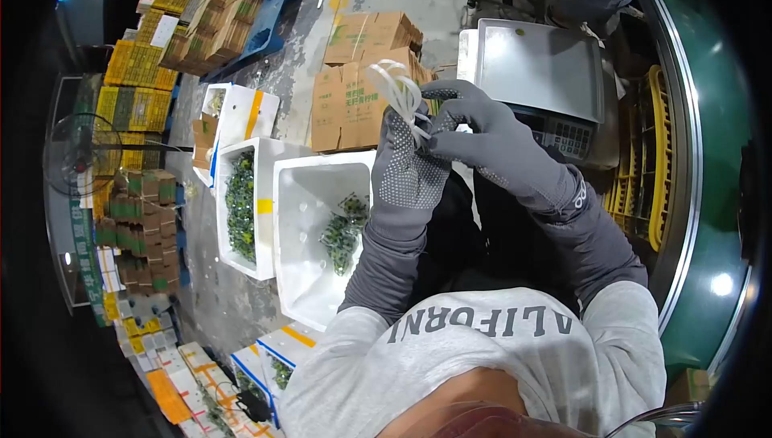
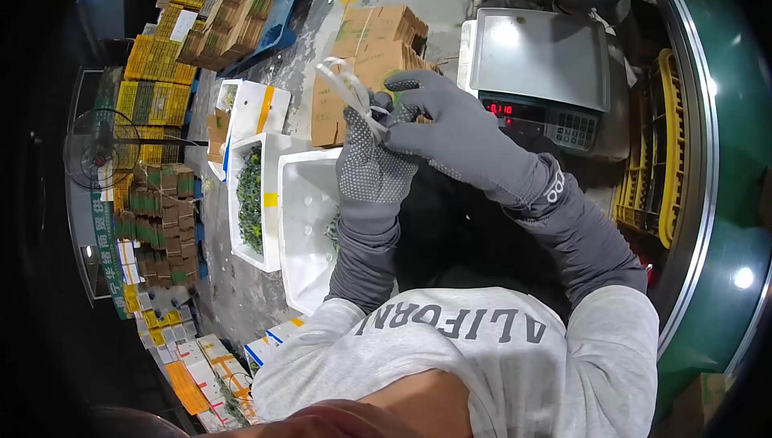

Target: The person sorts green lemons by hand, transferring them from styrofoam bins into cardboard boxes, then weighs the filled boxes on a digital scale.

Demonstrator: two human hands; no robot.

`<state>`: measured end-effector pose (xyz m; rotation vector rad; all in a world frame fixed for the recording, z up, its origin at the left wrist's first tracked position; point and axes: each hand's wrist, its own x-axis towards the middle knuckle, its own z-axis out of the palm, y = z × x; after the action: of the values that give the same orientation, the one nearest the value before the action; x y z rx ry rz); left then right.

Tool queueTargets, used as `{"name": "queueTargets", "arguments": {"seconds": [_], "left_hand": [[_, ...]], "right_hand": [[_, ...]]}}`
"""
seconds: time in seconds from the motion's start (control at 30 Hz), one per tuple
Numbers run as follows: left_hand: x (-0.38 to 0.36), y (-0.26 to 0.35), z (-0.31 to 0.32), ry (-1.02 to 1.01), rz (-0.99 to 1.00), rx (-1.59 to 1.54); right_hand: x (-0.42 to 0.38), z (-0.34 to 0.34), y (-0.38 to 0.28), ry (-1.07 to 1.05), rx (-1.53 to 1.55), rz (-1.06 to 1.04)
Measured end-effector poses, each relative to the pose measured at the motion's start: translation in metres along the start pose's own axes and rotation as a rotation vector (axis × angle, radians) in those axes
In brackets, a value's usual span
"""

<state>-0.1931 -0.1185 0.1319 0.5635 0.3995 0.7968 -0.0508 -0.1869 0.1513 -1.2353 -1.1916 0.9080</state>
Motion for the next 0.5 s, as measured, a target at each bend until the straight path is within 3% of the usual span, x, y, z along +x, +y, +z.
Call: {"name": "queueTargets", "arguments": {"seconds": [0.2, 0.37, 0.5], "left_hand": [[-0.001, -0.002, -0.002, -0.005, 0.013, 0.007], [0.001, -0.001, -0.006, -0.036, -0.027, 0.043], [0.000, -0.006, 0.005, 0.012, 0.015, -0.007]], "right_hand": [[0.007, -0.006, -0.021, -0.129, 0.191, 0.311], [0.007, -0.003, -0.022, -0.115, 0.359, 0.376], [0.002, 0.004, -0.026, -0.038, 0.355, 0.291]]}}
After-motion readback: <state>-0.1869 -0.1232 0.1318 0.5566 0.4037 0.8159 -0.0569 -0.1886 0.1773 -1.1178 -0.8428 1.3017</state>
